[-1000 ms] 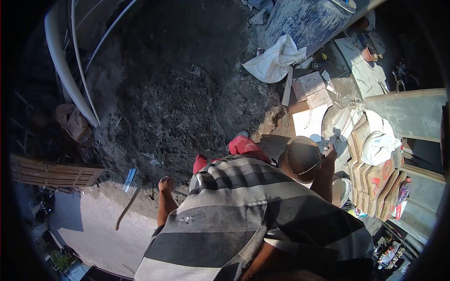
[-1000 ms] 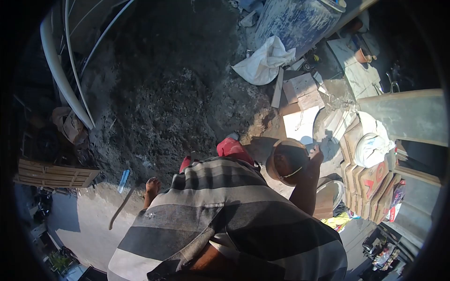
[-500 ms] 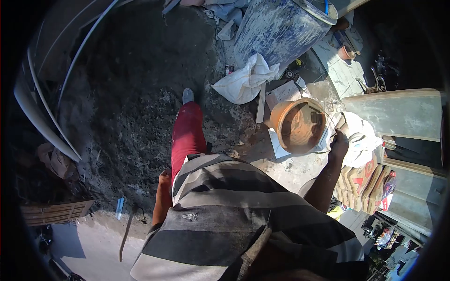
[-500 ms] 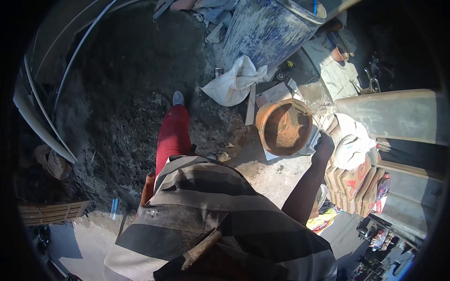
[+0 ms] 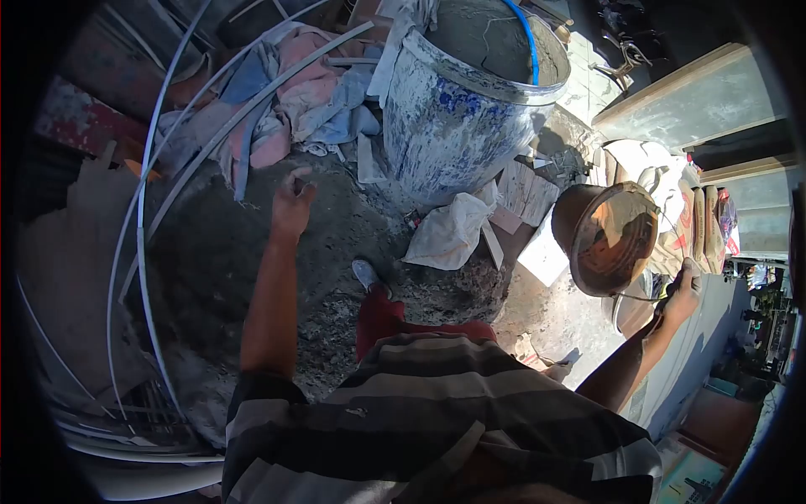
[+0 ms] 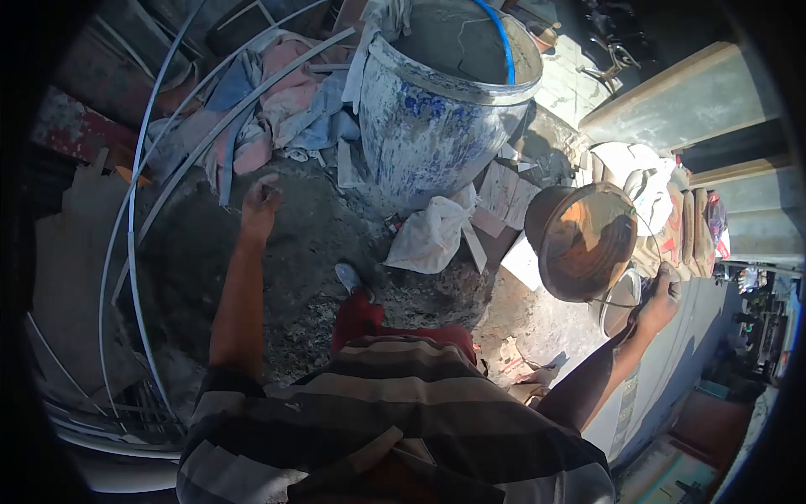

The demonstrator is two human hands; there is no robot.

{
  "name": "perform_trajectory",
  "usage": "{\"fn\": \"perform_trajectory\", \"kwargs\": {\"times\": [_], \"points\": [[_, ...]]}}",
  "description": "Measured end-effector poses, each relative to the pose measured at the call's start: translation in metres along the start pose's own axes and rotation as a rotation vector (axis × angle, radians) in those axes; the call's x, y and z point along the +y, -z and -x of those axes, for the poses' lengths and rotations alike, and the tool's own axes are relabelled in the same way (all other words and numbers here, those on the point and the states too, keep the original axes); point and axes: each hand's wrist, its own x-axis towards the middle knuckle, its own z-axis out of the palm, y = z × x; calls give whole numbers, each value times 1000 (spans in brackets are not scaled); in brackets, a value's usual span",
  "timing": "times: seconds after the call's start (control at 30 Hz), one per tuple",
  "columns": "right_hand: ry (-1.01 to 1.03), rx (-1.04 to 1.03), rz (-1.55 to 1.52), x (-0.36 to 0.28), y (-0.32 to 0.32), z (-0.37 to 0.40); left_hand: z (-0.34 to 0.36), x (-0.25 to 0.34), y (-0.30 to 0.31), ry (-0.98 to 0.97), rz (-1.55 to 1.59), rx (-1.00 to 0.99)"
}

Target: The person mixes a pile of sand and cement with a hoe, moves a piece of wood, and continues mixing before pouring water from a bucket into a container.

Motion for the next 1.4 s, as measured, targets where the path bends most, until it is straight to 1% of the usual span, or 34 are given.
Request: {"fn": "perform_trajectory", "kwargs": {"times": [0.03, 0.07, 0.1, 0.13, 0.17, 0.2, 0.27, 0.3, 0.33, 0.43, 0.47, 0.53, 0.57, 0.63, 0.73, 0.77, 0.8, 0.83, 0.87, 0.9, 0.93, 0.97, 1.03, 1.07, 1.1, 1.13, 1.17, 1.2, 1.23, 1.27, 1.3, 1.33, 1.37, 1.4], "points": [[-24, 6, -116, -21, 3, 7, -30, 24, -3, -140, 73, -98], [3, 42, -99, -55, 2, 20, -54, 45, -10, -269, 147, -207], [-15, 7, -180, -46, 23, 9, -65, 76, -18, -340, 140, -303], [-20, 66, -172, -54, 34, 7, -67, 109, -27, -400, 135, -406], [15, 19, -178, -85, 33, 20, -68, 133, -39, -425, 128, -547], [12, 16, -229, -84, 46, 15, -63, 153, -50, -451, 128, -684], [7, 195, -262, -125, 21, 44, -41, 194, -72, -548, 58, -915], [-27, 214, -318, -143, 13, 50, -30, 210, -84, -535, 60, -1010], [-60, 157, -390, -144, 17, 49, -19, 222, -94, -524, 59, -1096], [-77, -78, -614, -149, 13, 56, 3, 245, -115, -579, 150, -1193], [-110, 63, -580, -165, -10, 72, 6, 247, -120, -581, 144, -1203], [-121, 102, -611, -183, -37, 91, 11, 249, -126, -556, 79, -1098], [-145, 135, -631, -192, -50, 97, 13, 246, -125, -557, 69, -1096], [-115, 51, -685, -197, -64, 102, 8, 241, -125, -523, 2, -985], [-86, -7, -671, -199, -81, 102, 9, 244, -112, -481, -26, -972], [-71, -75, -684, -202, -87, 100, 10, 244, -111, -444, -25, -991], [-36, -149, -666, -206, -90, 100, 13, 240, -116, -486, 80, -948], [-4, -218, -646, -209, -95, 102, 12, 239, -121, -483, 79, -933], [64, -163, -599, -216, -108, 105, 11, 240, -125, -485, 111, -899], [191, -152, -547, -217, -116, 100, 11, 242, -130, -489, 142, -873], [214, -250, -534, -221, -120, 100, 11, 244, -139, -544, 222, -833], [235, -376, -508, -221, -118, 97, 11, 251, -147, -550, 218, -846], [475, -410, -293, -240, -132, 104, 17, 269, -161, -505, 616, -871], [474, -426, -318, -244, -138, 107, 15, 276, -171, -494, 626, -803], [536, -485, -326, -234, -139, 97, 15, 285, -180, -485, 634, -739], [646, -414, -284, -237, -146, 100, 12, 299, -176, -441, 692, -809], [724, -343, -193, -238, -147, 98, 5, 311, -177, -480, 787, -890], [591, -285, 193, -245, -141, 101, 11, 325, -171, -481, 812, -864], [753, -242, 172, -248, -145, 101, 12, 339, -167, -455, 864, -896], [806, -183, 187, -239, -151, 98, 8, 349, -163, -432, 796, -897], [835, -171, 137, -236, -155, 96, 11, 360, -160, -431, 839, -930], [884, -82, 238, -234, -156, 99, 24, 373, -153, -444, 872, -914], [873, -89, 298, -231, -159, 100, 12, 365, -159, -494, 845, -929], [851, -88, 373, -227, -161, 103, 8, 361, -161, -472, 849, -932]]}}
